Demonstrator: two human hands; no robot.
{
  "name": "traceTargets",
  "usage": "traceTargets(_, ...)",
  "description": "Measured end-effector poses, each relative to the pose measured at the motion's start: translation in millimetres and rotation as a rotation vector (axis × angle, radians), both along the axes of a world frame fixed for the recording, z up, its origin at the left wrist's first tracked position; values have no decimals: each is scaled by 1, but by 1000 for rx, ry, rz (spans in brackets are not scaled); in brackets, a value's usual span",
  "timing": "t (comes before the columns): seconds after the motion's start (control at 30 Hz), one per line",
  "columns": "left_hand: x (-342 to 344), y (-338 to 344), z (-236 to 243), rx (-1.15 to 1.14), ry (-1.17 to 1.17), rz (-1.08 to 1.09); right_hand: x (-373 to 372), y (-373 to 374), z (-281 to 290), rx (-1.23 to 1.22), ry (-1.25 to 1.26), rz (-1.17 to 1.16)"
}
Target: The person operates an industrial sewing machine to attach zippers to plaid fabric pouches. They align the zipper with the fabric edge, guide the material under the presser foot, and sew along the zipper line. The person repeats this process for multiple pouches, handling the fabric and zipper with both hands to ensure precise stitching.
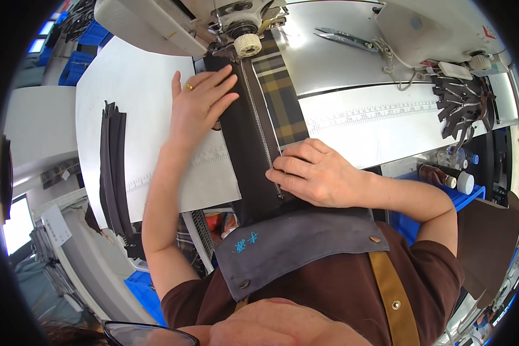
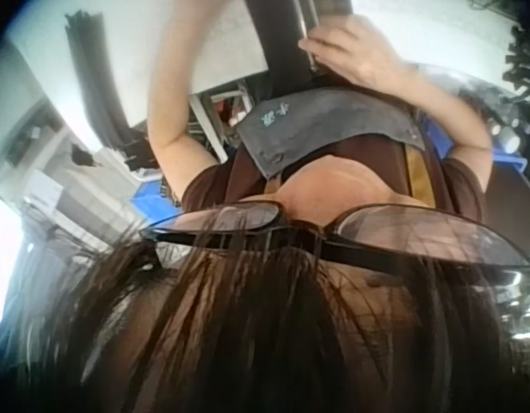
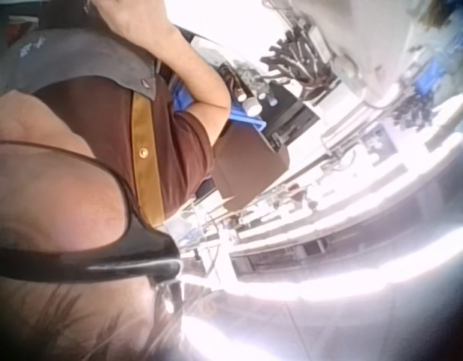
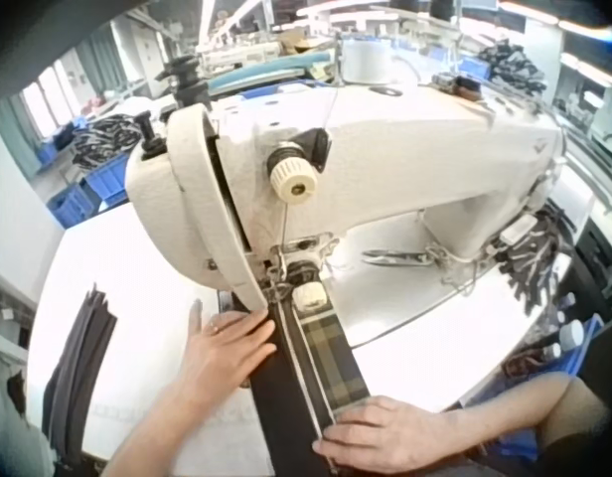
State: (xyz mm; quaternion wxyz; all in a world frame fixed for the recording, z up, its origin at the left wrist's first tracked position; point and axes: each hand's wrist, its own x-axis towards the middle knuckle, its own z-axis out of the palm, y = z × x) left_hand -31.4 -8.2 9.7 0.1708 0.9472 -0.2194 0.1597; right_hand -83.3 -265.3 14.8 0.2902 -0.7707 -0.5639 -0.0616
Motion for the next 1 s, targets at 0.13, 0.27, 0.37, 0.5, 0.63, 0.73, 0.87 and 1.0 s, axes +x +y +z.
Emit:
traceTargets(0.13,-13,-9,3,-10,11,38,9,2,5,-47,14,5)
traceTargets(0.27,-13,-9,1,24,-14,51,16,6,5,-44,-12,12)
traceTargets(0.37,-12,-8,-5,35,-28,45,25,9,4,-30,-23,19)
traceTargets(0.5,-13,-12,-1,23,-12,48,42,12,3,-22,-18,15)
traceTargets(0.63,-12,-13,0,31,-35,26,59,16,-1,0,-24,13)
traceTargets(0.73,-11,-14,2,-60,-25,2,71,20,1,19,-42,4)
traceTargets(0.87,-10,-14,-2,-123,-81,-42,86,25,-1,24,-49,-13)
traceTargets(1.0,-10,-16,0,-144,-77,-27,103,29,-3,33,-38,-11)
